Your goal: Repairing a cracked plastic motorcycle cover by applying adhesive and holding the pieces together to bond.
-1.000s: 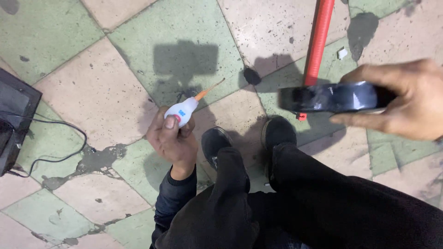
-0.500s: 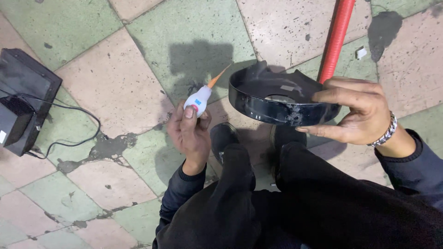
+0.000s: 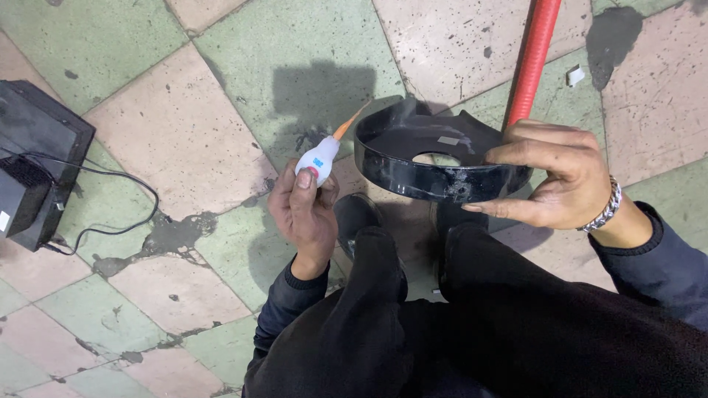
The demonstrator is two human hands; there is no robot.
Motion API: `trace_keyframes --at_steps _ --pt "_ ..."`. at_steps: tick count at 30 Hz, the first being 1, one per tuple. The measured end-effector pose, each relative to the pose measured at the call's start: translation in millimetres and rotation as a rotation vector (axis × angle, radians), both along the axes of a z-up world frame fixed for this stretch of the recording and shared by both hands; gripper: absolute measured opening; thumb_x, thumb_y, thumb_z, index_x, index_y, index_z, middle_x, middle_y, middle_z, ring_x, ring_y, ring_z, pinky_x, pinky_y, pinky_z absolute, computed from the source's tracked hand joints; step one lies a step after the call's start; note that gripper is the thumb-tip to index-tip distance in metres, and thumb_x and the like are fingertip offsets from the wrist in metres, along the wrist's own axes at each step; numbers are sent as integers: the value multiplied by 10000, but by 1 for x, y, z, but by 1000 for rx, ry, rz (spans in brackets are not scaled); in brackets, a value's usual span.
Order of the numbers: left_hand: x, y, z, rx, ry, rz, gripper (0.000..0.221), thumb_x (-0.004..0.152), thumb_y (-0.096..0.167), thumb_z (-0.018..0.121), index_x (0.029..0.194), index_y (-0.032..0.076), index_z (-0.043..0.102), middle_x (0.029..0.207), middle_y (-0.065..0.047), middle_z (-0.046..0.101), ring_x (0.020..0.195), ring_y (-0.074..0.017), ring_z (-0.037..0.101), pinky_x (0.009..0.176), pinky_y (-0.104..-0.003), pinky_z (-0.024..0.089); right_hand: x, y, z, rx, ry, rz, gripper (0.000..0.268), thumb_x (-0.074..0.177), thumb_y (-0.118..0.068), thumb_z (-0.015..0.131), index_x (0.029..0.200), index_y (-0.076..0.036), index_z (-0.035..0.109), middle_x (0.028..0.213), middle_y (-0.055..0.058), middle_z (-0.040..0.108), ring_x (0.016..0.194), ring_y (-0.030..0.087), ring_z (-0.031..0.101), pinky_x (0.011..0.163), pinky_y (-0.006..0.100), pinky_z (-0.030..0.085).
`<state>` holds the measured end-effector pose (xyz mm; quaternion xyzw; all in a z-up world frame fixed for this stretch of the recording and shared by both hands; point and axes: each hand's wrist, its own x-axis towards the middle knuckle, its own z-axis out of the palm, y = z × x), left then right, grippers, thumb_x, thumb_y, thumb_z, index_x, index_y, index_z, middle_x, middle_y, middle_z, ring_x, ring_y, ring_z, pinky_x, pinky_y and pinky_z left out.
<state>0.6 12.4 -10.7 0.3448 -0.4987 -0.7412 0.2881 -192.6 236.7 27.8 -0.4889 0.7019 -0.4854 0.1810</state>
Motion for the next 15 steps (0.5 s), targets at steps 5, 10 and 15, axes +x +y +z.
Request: trace_keyframes --at_steps 5,10,15 --pt "-2 3 3 -3 -17 13 300 970 255 576 757 69 476 659 -22 378 566 -120 365 482 -262 266 1 -2 2 0 -14 2 495 692 -295 930 923 49 661 680 110 514 582 240 444 590 364 368" --pt "-4 2 7 -49 -35 -9 323 978 278 582 743 75 495 656 -19 420 539 -127 392 478 -267 287 1 -6 6 -6 -25 11 474 701 -283 921 907 52 657 672 106 522 575 238 451 591 364 376" --pt "-7 4 8 -65 -11 -20 321 979 267 559 745 60 487 617 -46 445 514 -136 390 486 -281 292 5 3 -2 33 -63 -68 561 660 -262 971 1017 47 669 878 130 706 707 204 655 679 299 546"
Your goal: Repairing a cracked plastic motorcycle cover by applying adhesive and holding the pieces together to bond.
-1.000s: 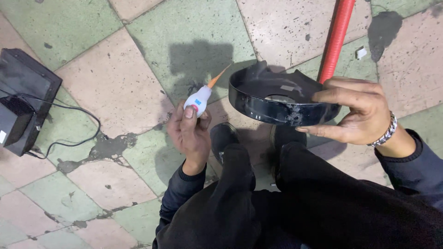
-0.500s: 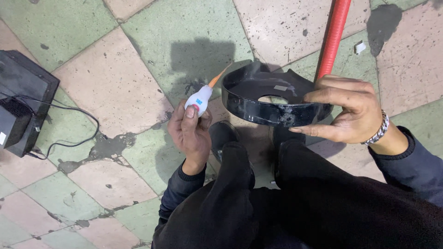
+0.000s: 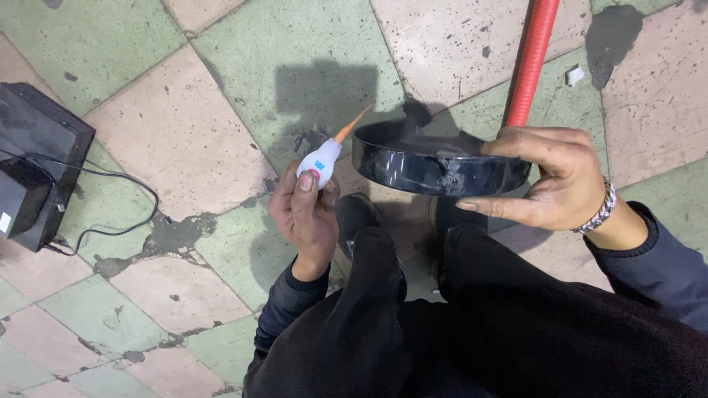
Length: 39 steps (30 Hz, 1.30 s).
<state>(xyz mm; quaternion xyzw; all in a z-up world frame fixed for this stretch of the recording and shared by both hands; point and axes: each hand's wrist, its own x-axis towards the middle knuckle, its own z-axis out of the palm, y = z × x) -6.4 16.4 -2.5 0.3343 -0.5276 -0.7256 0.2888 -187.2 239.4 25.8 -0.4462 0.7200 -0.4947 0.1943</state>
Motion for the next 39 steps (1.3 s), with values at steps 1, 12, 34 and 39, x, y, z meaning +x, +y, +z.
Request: trace_keyframes --at_steps 1,12,34,39 --pt "0 1 -1 0 0 -1 321 979 267 559 745 60 487 617 -46 445 514 -136 390 486 -281 292 0 0 1 0 0 -1 561 660 -262 971 1017 47 669 878 130 706 707 204 655 679 299 546" --pt "-4 0 -7 42 -31 -1 319 981 264 565 749 94 427 627 -28 349 525 -133 353 470 -261 269 -6 6 -18 135 -390 -65 431 760 -182 875 1106 -95 632 1047 61 735 846 147 726 728 218 620" --pt "-130 -74 279 -150 -327 -203 265 1003 219 648 1092 -30 654 935 -140 716 715 -191 700 593 -292 612 -144 -39 255 -345 -1375 -1035 438 987 -298 601 1350 -70 695 1401 85 728 1367 235 718 1247 351 608" --pt "-187 -54 411 -84 -230 -367 377 1100 233 539 1370 -29 557 1338 -138 605 1265 -243 591 1120 -388 515 -177 -37 393 -458 -1562 -1172 383 939 -185 614 1272 -20 707 1375 136 710 1321 288 687 1179 448 592"
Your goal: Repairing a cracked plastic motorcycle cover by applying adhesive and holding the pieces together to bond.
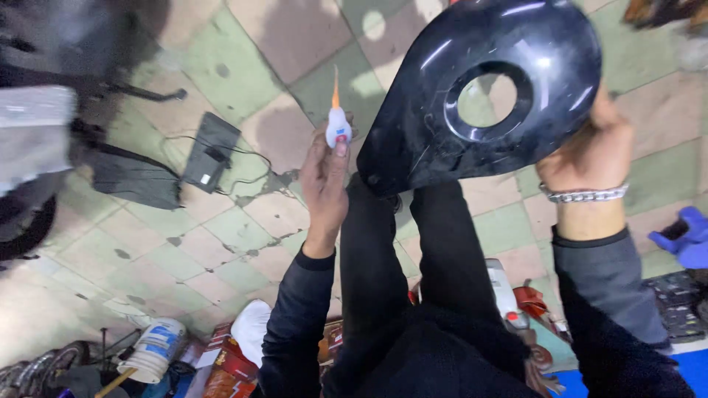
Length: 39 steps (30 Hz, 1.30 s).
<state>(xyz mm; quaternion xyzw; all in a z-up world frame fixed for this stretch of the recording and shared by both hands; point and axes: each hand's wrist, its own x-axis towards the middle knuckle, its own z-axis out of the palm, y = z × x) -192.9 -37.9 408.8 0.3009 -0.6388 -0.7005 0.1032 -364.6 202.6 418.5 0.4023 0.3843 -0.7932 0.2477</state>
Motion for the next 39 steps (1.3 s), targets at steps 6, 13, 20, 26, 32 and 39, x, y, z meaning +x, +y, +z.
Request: trace_keyframes --at_steps 6,13,20,26,32,39 --pt "-78 11 125 -244 -109 141 321 1084 307 528 1131 -2 602 1021 -157 608 997 -190 552 959 -374 466 -31 -11 82 9 32 -61 312 942 -310 681 1102 -48 735 994 113 775 899 236 800 796 391 710" --pt "-156 -39 90 -472 -39 254 371 1077 314 543 1049 -52 594 948 -317 563 909 -392 620 876 -472 476 -60 -126 144 255 389 217 410 773 -115 867 1147 -173 709 941 34 746 832 100 718 781 265 634" --pt "-303 -44 126 -425 81 148 275 1060 249 588 1127 -8 661 959 -210 657 932 -320 664 877 -428 535 -116 -158 63 16 572 19 376 821 91 736 1166 -57 721 1181 154 743 1074 285 718 949 441 589" --pt "-439 -52 173 -325 208 -98 280 1081 240 534 1026 34 715 918 -155 723 867 -254 699 772 -395 566 -226 -121 76 167 694 -137 400 797 107 753 1161 -54 717 1110 134 756 1058 252 731 912 409 601" --pt "-592 -66 149 -296 406 -175 198 996 179 700 980 -6 770 948 -175 732 880 -241 690 746 -347 571 -355 -82 67 240 700 -188 453 803 109 735 1225 -41 668 1112 149 745 1045 270 735 885 418 610" --pt "-781 -47 102 -121 188 40 151 915 132 802 1041 56 768 824 -60 681 732 -113 604 627 -258 524 -540 -10 -14 191 671 -104 442 795 124 738 1190 -57 659 1086 148 748 1052 270 730 884 428 603"
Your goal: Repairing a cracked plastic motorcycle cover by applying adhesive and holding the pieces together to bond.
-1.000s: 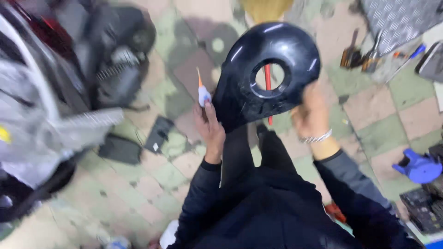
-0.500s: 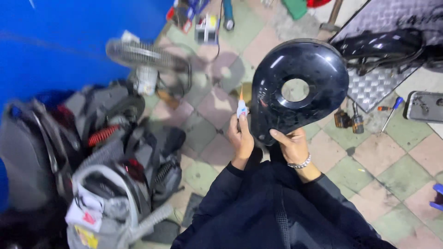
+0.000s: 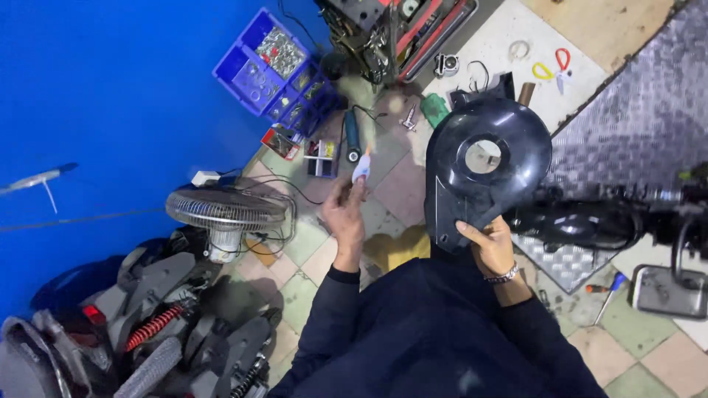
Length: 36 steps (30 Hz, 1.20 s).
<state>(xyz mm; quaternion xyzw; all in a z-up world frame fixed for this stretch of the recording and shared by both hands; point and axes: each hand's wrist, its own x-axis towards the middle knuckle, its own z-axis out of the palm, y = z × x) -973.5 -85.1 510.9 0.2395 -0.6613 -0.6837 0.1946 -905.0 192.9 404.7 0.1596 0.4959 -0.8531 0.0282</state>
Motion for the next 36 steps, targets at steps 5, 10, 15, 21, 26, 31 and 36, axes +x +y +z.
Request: trace_keyframes --at_steps 5,10,15,21,26,31,36 --pt "-89 24 21 197 48 18 197 899 63 792 1057 34 678 832 -112 701 706 -144 683 579 -221 552 -105 17 64 21 -10 39 413 798 122 735 1174 -36 665 1100 143 742 1084 258 712 924 429 587" --pt "-160 29 39 206 94 -13 330 898 17 781 1167 -29 596 942 -180 692 787 -220 742 637 -268 612 -167 20 82 32 -40 31 426 783 126 749 1165 -38 655 1080 133 728 1070 245 712 916 420 578" --pt "-223 24 25 156 24 -69 345 893 -40 769 1212 -67 642 968 -169 676 826 -231 752 673 -279 630 -201 13 72 37 -122 -25 479 758 97 778 1181 -88 647 1109 91 737 1065 211 716 934 398 586" --pt "-286 -24 -51 -218 -191 -93 305 813 154 874 1051 95 692 893 -70 714 791 -128 699 599 -211 536 -247 -19 134 112 -192 -123 439 802 96 759 1192 -75 652 1127 99 729 1087 210 712 956 396 585" --pt "-355 -26 -36 -130 -130 -207 275 826 109 855 1061 125 713 924 -8 722 691 -46 605 568 -145 514 -266 -45 132 97 -233 -237 451 788 108 755 1189 -73 656 1120 115 738 1097 232 730 943 401 596" --pt "-448 2 -28 -249 -15 -395 258 867 273 856 1012 83 759 957 -142 751 842 -245 725 664 -324 593 -261 -55 92 104 -264 -335 483 766 107 770 1195 -85 660 1109 104 744 1090 229 730 928 402 593" --pt "-588 73 -63 -419 -23 -675 213 937 318 699 1071 153 707 869 19 792 646 -66 661 547 -213 488 -291 -65 125 302 -398 -259 392 787 8 800 1138 -75 644 1179 50 721 1082 130 657 1028 292 532"
